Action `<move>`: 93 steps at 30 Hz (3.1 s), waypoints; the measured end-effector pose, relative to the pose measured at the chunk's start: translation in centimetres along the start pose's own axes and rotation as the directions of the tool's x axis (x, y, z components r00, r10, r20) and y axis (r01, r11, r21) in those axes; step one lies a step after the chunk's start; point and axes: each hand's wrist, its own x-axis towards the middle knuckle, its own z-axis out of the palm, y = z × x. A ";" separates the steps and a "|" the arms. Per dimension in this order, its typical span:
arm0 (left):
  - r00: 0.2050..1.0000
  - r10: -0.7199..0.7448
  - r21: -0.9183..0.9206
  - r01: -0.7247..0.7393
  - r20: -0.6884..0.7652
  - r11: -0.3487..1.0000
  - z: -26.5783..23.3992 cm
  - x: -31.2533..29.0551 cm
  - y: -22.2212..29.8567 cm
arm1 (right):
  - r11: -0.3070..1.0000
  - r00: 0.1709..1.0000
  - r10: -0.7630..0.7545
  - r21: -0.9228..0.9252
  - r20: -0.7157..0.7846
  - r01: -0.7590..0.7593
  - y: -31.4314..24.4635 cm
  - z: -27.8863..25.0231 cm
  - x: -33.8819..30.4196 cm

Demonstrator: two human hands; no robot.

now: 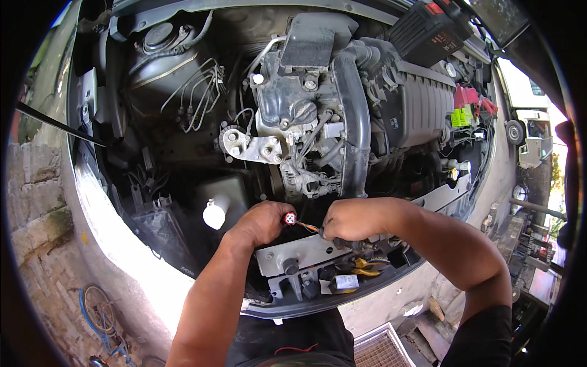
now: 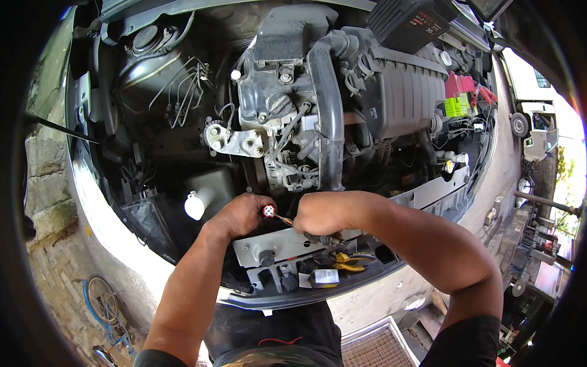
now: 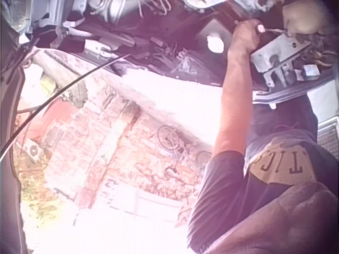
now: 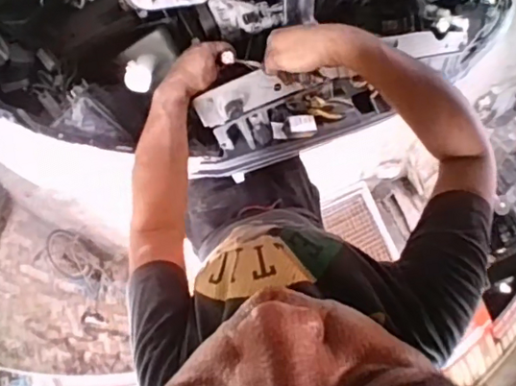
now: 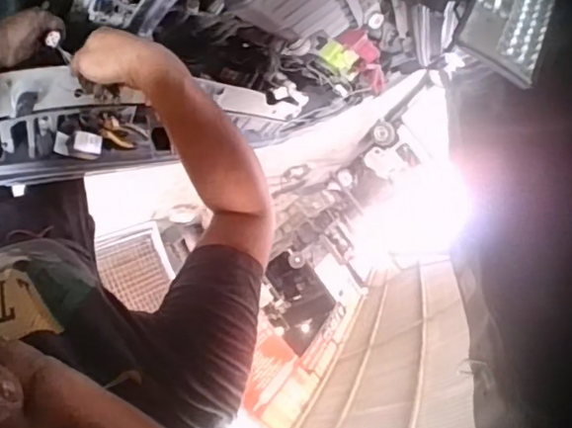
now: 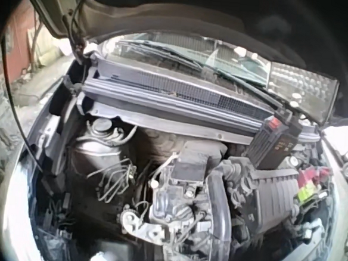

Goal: The person opens the car's hood and uses a flashlight to inspect the fuse box, then manipulates wires and connectors near the engine bay. They handle a red connector and various wiring harnesses, appearing to diagnose or repair an electrical issue.

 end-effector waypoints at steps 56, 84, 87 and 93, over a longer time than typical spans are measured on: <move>0.990 -0.030 -0.025 0.027 -0.136 0.999 -0.1 1.1 -1.4 | 0.983 0.972 -0.176 0.015 -0.153 0.180 -0.7 -0.5 -1.5; 0.855 -0.513 -0.705 0.411 0.078 0.578 -1.4 1.6 -1.8 | 0.769 -0.054 0.187 0.180 -0.981 -0.613 29.0 19.5 -12.5; 0.860 -0.510 -0.699 0.386 0.035 0.602 -1.1 1.4 -1.7 | 0.779 -0.038 0.219 0.198 -0.975 -0.595 28.4 19.0 -12.3; 0.842 -0.539 -0.713 0.394 0.026 0.581 -0.7 1.3 -2.0 | 0.950 -0.113 0.083 0.113 -0.990 -0.292 21.0 17.5 -11.6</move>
